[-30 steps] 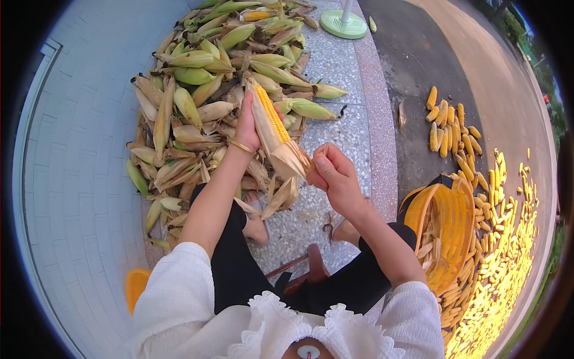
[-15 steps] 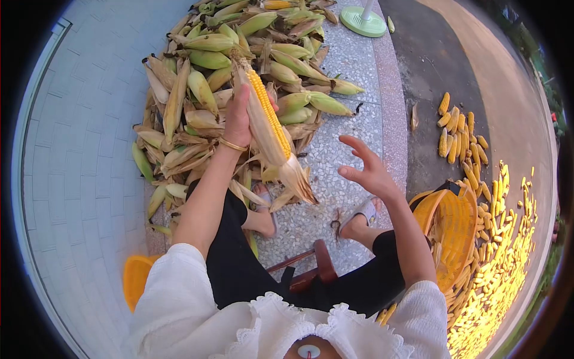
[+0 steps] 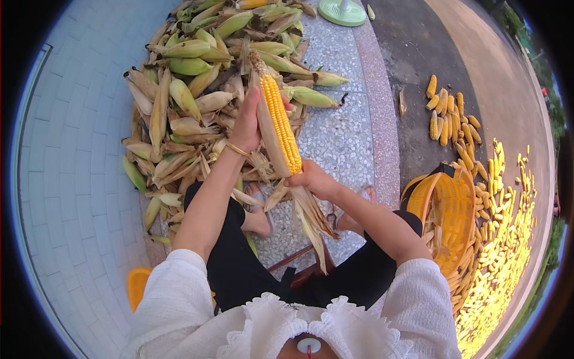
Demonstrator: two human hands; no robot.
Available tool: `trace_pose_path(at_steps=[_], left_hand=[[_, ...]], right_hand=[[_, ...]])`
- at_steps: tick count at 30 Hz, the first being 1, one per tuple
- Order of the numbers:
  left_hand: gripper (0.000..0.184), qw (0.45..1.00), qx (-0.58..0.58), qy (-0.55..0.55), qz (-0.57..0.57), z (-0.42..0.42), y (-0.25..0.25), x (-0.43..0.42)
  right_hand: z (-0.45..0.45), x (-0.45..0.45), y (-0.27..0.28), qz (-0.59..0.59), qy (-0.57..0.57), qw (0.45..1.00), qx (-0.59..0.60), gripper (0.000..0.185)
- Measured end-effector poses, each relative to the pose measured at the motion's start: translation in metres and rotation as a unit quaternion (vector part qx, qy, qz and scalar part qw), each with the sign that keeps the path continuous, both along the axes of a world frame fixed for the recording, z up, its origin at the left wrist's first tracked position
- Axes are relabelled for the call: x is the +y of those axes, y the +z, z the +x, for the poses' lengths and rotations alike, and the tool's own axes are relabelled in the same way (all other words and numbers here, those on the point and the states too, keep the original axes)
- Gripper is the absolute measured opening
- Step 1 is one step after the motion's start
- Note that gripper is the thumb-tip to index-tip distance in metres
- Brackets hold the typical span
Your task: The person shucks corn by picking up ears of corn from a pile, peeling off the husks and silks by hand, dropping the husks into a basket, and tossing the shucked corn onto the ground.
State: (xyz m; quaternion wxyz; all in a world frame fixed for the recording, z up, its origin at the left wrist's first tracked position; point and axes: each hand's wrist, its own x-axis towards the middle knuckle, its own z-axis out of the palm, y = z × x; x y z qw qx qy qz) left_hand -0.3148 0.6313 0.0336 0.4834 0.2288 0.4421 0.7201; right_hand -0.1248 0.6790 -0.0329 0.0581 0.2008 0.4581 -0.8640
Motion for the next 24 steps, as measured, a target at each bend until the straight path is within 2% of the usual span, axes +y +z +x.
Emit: trace_pose_path(at_steps=[1,2,4,5,7,11,13,14,15,17,18,20,22,23,24], left_hand=[[0.062,0.999,0.031,0.028,-0.027,-0.001,-0.001,0.001],[0.062,0.999,0.035,0.026,-0.024,0.003,-0.003,0.001],[0.058,0.984,0.070,0.102,-0.126,0.024,-0.013,0.000],[0.058,0.984,0.073,0.103,-0.122,0.037,-0.018,0.006],[0.060,0.966,0.132,0.207,-0.084,0.058,-0.029,0.018],[0.061,0.953,0.131,0.229,-0.150,0.047,-0.049,0.017],[0.059,0.981,0.096,0.134,-0.107,0.045,-0.044,0.015],[0.058,0.987,0.095,0.054,-0.122,0.039,-0.044,0.011],[0.058,0.986,0.096,0.049,-0.124,0.035,-0.036,0.004],[0.058,0.969,-0.061,-0.155,-0.181,0.034,-0.021,-0.008],[0.060,0.974,-0.055,-0.150,-0.162,0.041,-0.021,-0.012],[0.061,0.974,-0.047,-0.162,-0.151,0.040,-0.021,-0.020],[0.066,0.973,-0.031,-0.173,-0.147,0.029,-0.023,-0.029],[0.066,0.973,-0.029,-0.176,-0.144,0.031,-0.017,-0.030],[0.070,0.976,0.010,-0.170,-0.139,0.034,-0.010,-0.031]], right_hand=[[-0.001,-0.002,-0.001,0.056,-0.067,0.996,0.010,0.042],[-0.003,0.004,0.004,0.058,-0.069,0.996,0.014,0.042],[-0.009,0.020,0.016,0.283,-0.133,0.944,-0.103,0.034],[-0.012,0.019,0.014,0.286,-0.134,0.943,-0.099,0.034],[-0.018,0.003,0.006,0.482,-0.127,0.854,-0.150,0.034],[-0.016,0.000,0.015,0.524,-0.038,0.837,-0.151,0.034],[-0.004,-0.002,0.016,0.550,-0.008,0.828,-0.108,0.029],[0.003,-0.001,0.016,0.574,0.022,0.816,-0.070,0.025],[0.007,0.001,0.022,0.572,0.019,0.817,-0.072,0.025],[0.023,0.012,0.035,0.643,0.228,0.725,0.091,0.016],[0.029,0.017,0.031,0.644,0.185,0.727,0.147,0.014],[0.039,0.051,0.020,0.692,0.150,0.702,0.069,0.014],[0.052,0.089,0.017,0.691,0.017,0.722,-0.015,0.014],[0.052,0.096,0.027,0.659,-0.066,0.747,-0.052,0.016],[0.048,0.099,0.036,0.569,-0.121,0.812,-0.050,0.017]])
